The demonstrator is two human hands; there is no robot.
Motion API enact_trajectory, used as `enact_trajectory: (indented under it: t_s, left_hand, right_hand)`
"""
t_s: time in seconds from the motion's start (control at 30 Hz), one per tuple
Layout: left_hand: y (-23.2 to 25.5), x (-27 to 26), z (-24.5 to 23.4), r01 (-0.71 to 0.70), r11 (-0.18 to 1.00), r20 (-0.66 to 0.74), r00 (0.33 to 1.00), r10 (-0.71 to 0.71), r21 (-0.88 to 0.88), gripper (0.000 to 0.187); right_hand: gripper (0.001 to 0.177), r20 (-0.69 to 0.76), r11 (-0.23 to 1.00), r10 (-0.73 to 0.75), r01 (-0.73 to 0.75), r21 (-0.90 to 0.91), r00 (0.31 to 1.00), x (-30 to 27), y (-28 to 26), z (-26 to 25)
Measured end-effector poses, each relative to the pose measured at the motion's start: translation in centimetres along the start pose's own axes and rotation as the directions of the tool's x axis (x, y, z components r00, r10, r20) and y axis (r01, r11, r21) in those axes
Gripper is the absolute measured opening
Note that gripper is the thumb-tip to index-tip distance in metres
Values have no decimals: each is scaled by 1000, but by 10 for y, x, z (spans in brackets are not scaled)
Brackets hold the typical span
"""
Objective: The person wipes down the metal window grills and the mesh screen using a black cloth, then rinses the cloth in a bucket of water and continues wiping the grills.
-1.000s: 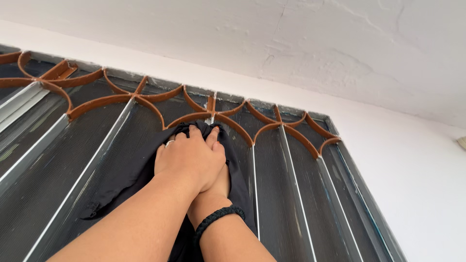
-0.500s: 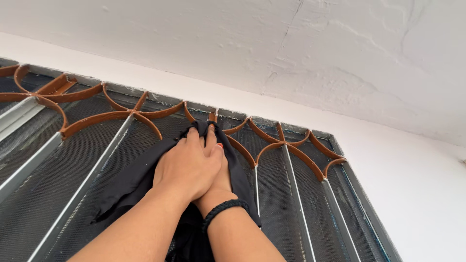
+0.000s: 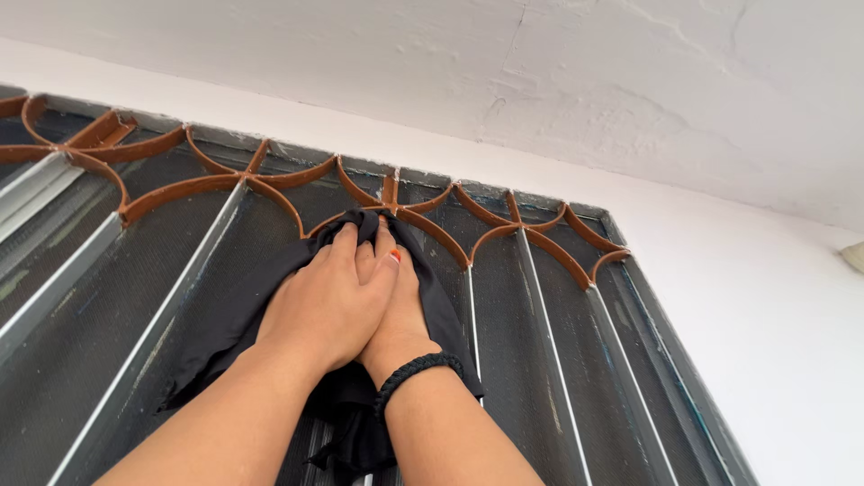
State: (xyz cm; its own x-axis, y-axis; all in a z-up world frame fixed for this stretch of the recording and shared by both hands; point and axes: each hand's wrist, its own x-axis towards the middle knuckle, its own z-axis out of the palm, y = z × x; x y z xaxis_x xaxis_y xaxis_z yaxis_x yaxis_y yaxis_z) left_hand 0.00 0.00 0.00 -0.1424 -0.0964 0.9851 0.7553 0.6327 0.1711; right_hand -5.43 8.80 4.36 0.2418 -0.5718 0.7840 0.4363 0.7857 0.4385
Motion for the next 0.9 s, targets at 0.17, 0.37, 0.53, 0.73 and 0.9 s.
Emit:
enact_trajectory:
  t_s: [0.17, 0.37, 0.53, 0.73, 0.9]
  left_hand:
    - [-6, -30, -1, 6, 1000, 0, 1000, -6, -2, 77]
    - [-14, -58, -1, -22, 1000, -17, 1000, 22, 0, 76]
    - [-17, -80, 0, -18, 1000, -22, 1000, 19, 13, 76]
    - [-26, -108, 2, -79, 997, -42, 996, 79, -6, 79]
    - [-29, -130, 1, -39, 999, -1, 999, 39, 1, 79]
  right_hand:
    - [48, -2, 1000, 19, -19, 10, 1000, -25, -15, -14]
    - [42, 64, 1000, -1, 2, -12, 998, -46, -29, -30]
    - [46, -52, 999, 46, -46, -15, 998, -65, -43, -34]
    - [49, -128, 996, 90, -88, 15, 988, -90, -57, -36]
    - [52, -94, 995, 84, -79, 58, 992, -110, -68, -59]
